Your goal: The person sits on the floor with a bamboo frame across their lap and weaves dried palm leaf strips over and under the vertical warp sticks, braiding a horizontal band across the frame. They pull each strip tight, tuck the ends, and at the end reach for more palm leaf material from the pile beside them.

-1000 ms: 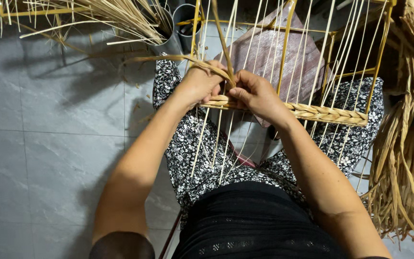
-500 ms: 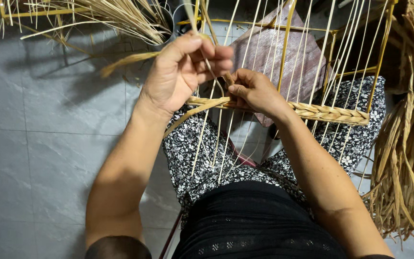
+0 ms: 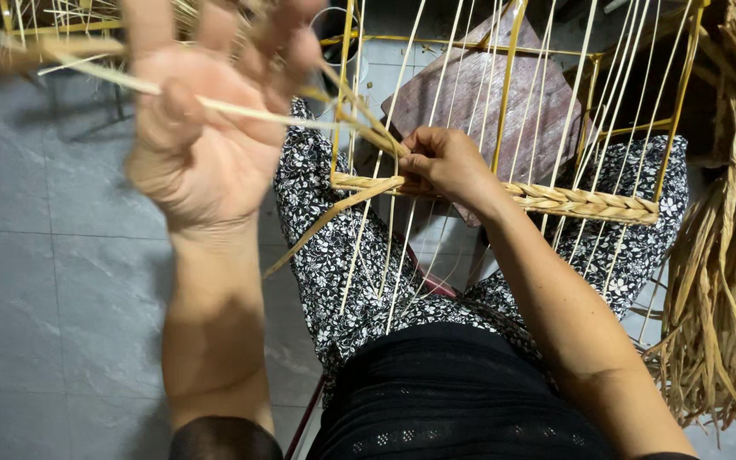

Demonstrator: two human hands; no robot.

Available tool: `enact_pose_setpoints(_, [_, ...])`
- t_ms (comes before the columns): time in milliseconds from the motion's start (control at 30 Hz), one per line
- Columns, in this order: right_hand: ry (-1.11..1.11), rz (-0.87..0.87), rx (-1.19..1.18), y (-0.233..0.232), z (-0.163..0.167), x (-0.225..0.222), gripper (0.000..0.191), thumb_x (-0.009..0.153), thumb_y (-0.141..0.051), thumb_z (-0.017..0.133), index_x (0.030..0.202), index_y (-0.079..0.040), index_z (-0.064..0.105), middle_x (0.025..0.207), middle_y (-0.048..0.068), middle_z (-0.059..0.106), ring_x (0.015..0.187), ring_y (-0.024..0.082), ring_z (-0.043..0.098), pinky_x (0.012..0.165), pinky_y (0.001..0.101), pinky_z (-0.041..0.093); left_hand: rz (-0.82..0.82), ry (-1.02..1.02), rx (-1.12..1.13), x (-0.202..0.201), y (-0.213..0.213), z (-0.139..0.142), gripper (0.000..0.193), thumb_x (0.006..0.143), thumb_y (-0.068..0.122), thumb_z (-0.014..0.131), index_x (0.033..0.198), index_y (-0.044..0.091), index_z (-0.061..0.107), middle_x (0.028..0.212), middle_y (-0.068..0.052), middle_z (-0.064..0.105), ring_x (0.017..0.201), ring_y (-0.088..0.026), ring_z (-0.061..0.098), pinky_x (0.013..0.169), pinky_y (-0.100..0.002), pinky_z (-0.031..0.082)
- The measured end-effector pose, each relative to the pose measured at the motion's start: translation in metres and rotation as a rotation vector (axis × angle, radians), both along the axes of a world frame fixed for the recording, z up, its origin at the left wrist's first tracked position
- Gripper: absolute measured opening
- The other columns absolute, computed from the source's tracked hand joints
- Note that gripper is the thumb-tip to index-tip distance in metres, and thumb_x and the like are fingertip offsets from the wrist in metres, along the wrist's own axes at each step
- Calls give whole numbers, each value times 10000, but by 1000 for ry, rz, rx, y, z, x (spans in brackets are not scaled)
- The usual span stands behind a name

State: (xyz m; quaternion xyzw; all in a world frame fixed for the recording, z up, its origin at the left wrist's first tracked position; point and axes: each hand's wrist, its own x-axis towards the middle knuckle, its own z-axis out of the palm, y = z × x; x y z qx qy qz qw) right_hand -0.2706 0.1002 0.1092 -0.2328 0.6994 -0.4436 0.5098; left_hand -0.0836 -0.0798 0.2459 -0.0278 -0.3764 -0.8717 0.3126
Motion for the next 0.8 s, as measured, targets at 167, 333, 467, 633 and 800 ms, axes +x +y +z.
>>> enact_pose_setpoints(167, [161,1,34,-1,7,8,86,950,-90,686,920,-19,725,790,55,742,688,102,701,647,257,627,391,-395,-809,-14,7,-31,585,1065,2,756,1518,23,385,1503,-179,507,1432,-317,527,1264,-448,405])
enact_pose_setpoints(333, [400,83,-4,5,12,18,91,951,-70,668,1003,-47,738,798,51,762,713,102,733,678,283,607,404,-614,-1580,-21,37,-75,374,851,140,835,1136,55,608,1296,-128,644,1267,-311,600,1115,-476,444])
enact_pose_setpoints(467, [283,62,-104,9,9,17,142,993,-39,599,1108,-73,677,873,39,754,786,101,727,733,279,614,274,-709,-1661,-9,40,-92,332,773,153,827,1011,83,606,1027,-73,666,1035,-302,660,876,-482,481])
enact_pose_setpoints(633, [136,-56,-216,6,-5,16,59,1024,-16,654,1015,-30,597,889,62,657,811,114,641,722,285,590,148,-884,-1509,3,33,-94,114,931,142,753,1016,114,682,1005,-41,657,961,-254,631,866,-421,481])
enact_pose_setpoints(800, [169,-81,-213,4,-19,14,80,994,-3,623,948,-45,573,869,15,695,826,79,682,746,237,602,245,-928,-1638,10,32,-77,97,849,143,776,939,119,750,948,-43,639,969,-271,591,825,-442,459])
